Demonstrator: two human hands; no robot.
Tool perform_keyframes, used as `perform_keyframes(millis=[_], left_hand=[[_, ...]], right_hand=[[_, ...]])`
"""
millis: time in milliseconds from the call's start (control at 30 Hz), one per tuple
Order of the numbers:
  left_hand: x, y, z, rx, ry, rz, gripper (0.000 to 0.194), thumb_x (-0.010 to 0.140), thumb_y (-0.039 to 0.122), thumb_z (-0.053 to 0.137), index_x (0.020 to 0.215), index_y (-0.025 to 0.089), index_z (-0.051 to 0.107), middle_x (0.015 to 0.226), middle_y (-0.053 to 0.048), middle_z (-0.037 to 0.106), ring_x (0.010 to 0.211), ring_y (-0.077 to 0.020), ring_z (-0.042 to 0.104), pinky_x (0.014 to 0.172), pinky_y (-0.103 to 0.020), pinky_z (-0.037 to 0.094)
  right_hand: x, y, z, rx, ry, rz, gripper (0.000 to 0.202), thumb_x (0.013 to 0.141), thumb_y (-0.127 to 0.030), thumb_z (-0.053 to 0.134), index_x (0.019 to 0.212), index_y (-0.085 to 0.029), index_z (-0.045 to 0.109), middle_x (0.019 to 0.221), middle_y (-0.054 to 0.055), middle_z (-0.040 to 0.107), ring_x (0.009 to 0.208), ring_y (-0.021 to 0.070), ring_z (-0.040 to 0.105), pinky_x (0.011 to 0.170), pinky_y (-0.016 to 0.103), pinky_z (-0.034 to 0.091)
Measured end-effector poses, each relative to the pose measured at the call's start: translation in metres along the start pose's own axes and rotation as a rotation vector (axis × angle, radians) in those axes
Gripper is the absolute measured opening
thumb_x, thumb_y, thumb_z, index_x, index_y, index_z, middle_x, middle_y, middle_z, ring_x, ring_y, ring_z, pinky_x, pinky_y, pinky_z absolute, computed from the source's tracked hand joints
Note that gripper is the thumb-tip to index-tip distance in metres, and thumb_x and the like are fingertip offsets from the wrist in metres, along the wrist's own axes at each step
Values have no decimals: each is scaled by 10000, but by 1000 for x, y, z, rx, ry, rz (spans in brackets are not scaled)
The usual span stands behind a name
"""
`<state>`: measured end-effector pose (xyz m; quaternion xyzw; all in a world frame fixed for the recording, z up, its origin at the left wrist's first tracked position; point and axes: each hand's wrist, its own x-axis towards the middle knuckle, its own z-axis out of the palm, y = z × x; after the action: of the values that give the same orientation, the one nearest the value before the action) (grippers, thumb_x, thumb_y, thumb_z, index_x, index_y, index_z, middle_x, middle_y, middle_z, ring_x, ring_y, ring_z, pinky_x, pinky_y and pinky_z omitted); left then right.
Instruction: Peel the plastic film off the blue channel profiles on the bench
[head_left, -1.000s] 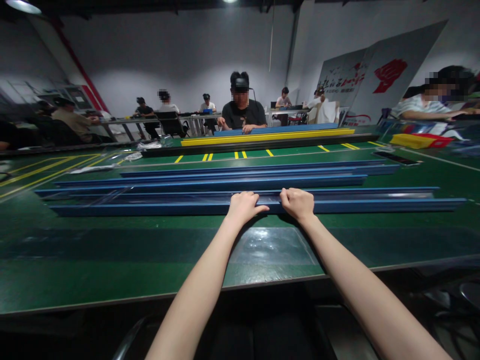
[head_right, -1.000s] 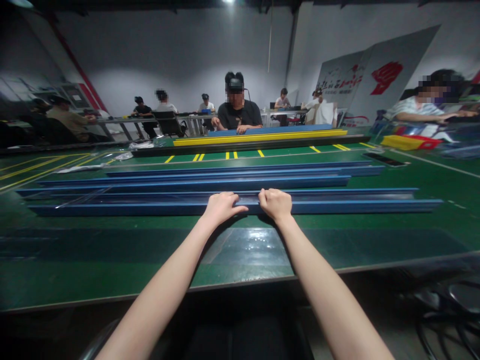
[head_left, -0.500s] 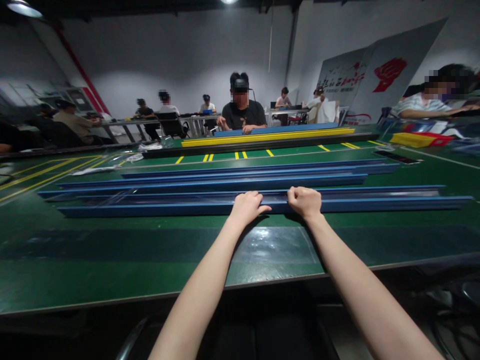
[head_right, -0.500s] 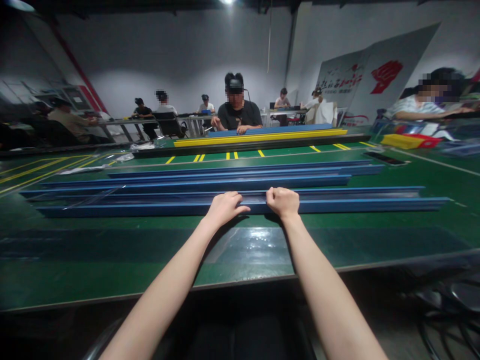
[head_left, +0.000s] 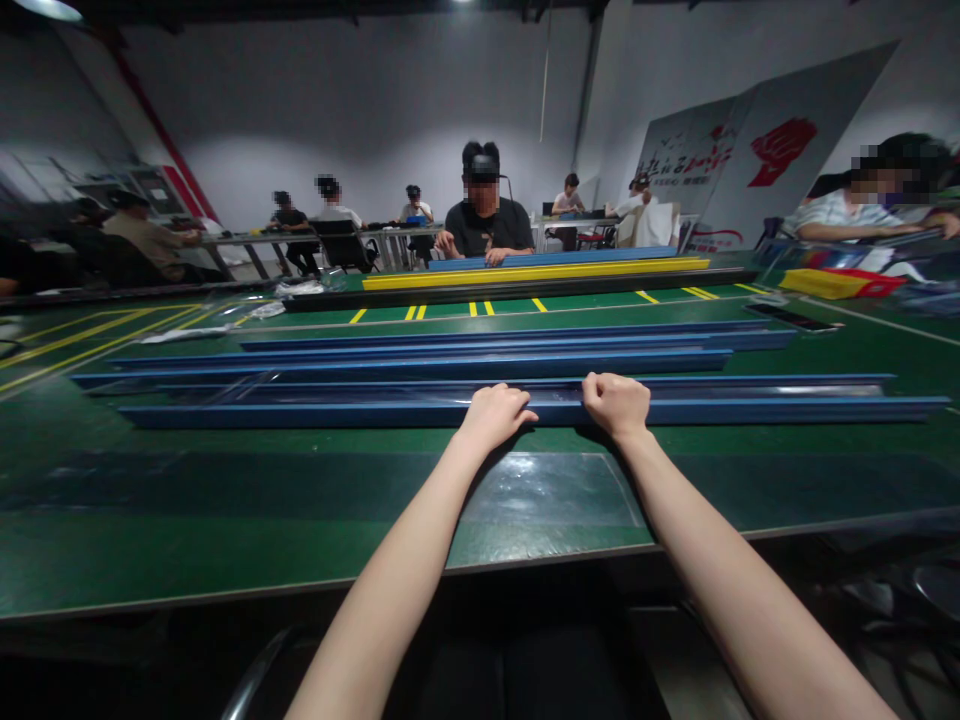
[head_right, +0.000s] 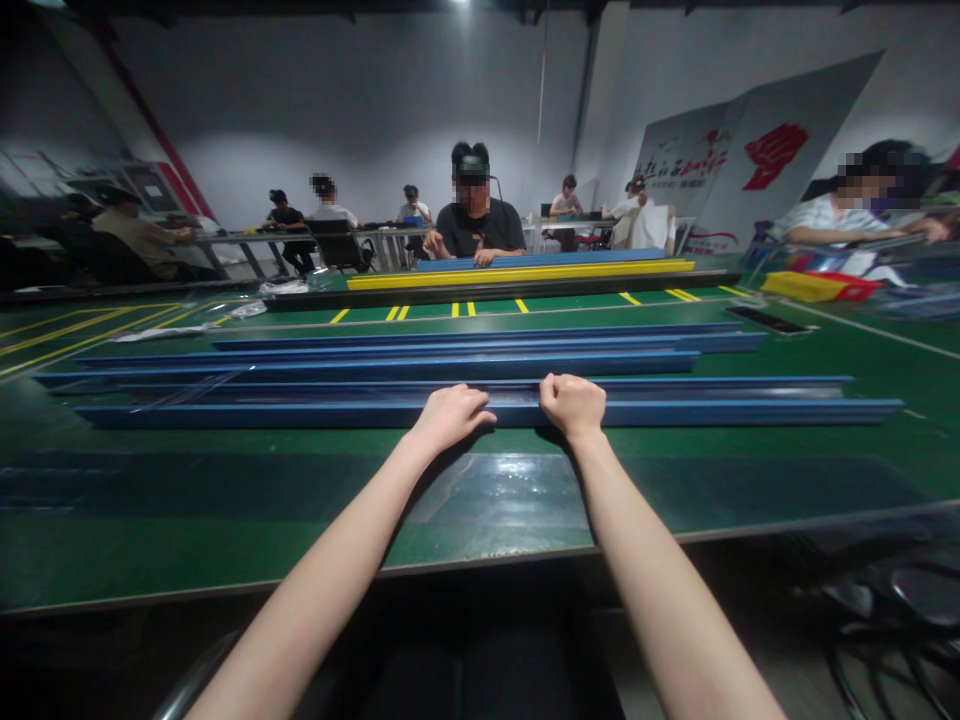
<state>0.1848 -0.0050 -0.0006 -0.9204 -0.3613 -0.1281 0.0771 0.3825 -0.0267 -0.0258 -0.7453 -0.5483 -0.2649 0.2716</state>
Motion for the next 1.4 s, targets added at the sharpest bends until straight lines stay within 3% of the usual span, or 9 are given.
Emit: perform_keyframes(millis=[600, 933, 1133, 1400], left_hand=[[0, 2, -4, 28, -62, -54, 296, 840, 447, 418, 880, 210, 590, 885, -48, 646, 864, -177, 581, 698, -250, 409], [0, 1, -4, 19, -53, -44, 287, 843, 444, 412, 865, 211, 578, 878, -45, 643, 867, -180, 584, 685, -244, 412], [-1, 1, -3, 1, -32, -77, 312, 824, 466, 439, 1006, 217, 486, 885, -48, 643, 831, -186, 597, 649, -243, 411], [0, 0, 0, -29, -14, -105, 312, 803, 493, 457, 942, 214, 486, 854, -31, 645, 797, -192, 606, 612, -245, 408]], right_hand=[[0, -1, -2, -2, -42, 5, 432, 798, -312, 327, 565, -135, 645, 604, 95, 645, 510, 137, 526, 480, 248, 198], [0, -2, -4, 4, -68, 19, 419, 799, -314, 337, 576, -137, 645, 632, 95, 658, 544, 147, 550, 482, 244, 198], [0, -2, -4, -11, -76, 35, 422, 801, -322, 334, 590, -140, 651, 641, 97, 662, 568, 158, 565, 486, 243, 196], [0, -2, -4, -16, -98, 28, 442, 809, -320, 314, 597, -136, 655, 646, 102, 660, 569, 153, 561, 488, 249, 205]])
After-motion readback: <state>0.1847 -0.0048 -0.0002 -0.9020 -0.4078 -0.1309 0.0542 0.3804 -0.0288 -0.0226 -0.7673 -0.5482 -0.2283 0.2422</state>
